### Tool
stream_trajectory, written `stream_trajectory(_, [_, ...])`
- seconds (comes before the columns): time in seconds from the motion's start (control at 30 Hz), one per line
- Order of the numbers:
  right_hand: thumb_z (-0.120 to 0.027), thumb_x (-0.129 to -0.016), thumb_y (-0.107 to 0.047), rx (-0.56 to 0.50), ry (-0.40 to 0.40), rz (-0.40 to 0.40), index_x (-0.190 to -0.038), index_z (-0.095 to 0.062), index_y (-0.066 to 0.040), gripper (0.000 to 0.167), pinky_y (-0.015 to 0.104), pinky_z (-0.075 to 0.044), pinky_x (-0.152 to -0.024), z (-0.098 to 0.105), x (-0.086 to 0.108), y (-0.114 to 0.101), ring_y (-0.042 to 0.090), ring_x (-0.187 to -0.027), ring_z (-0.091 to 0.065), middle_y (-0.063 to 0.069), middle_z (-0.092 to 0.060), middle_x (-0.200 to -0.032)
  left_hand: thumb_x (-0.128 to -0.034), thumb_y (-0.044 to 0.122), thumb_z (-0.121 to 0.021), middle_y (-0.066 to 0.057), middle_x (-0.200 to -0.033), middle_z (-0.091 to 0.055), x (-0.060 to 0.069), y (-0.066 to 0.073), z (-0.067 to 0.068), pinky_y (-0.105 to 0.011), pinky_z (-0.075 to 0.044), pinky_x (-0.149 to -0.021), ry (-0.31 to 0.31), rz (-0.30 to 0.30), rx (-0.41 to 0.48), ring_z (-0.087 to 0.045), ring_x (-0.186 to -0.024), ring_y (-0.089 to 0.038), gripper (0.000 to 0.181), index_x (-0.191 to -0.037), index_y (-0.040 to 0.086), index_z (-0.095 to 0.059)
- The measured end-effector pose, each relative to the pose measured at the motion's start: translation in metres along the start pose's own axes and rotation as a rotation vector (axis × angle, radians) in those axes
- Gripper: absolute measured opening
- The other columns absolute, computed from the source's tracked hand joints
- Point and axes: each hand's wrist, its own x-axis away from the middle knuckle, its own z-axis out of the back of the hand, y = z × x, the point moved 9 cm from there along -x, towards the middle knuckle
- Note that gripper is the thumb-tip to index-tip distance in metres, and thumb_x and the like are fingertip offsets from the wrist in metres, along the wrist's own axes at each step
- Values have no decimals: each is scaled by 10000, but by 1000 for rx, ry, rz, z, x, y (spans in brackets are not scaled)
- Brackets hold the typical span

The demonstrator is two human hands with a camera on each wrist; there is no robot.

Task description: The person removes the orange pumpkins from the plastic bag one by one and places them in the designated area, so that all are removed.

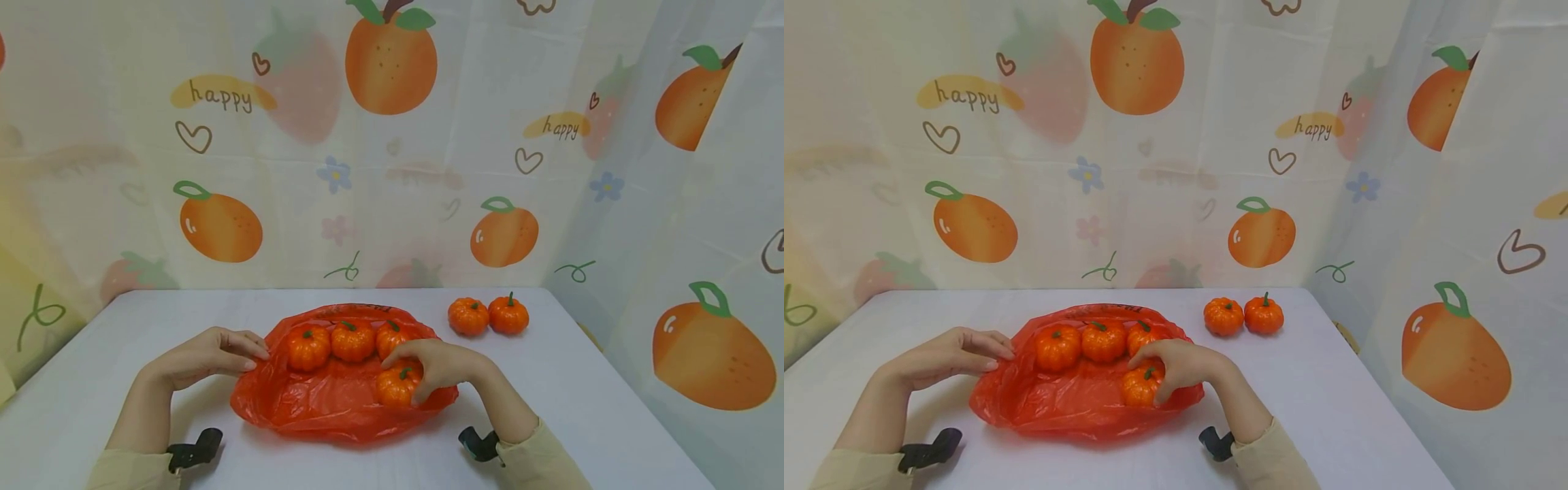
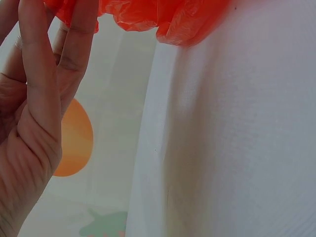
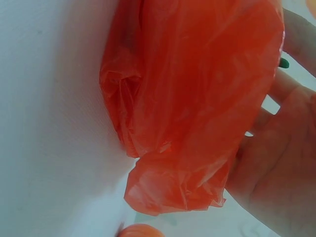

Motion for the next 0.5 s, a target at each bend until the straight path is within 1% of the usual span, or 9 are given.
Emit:
stream_trajectory(0.3, [-792, -728, -54, 5, 3, 23, -1228, -653, -275, 564, 425, -447, -1059, 1, 1, -2, 159, -1248, -487, -69, -582, -1351, -948, 157, -602, 79, -1170, -665, 1, 1, 0, -295, -559, -907, 8, 12, -1, -560, -1128, -27, 318, -1211, -5, -682])
stream_trajectory(0.5, [-808, -715, -73, 14, 30, 59, -1230, -652, -268, 572, 402, -448, -1054, 4, 1, -5, 145, -1233, -503, -76, -592, -1338, -947, 151, -602, 83, -1167, -667, 2, 3, -1, -301, -561, -904, 6, 7, 3, -561, -1126, -27, 319, -1209, -12, -680])
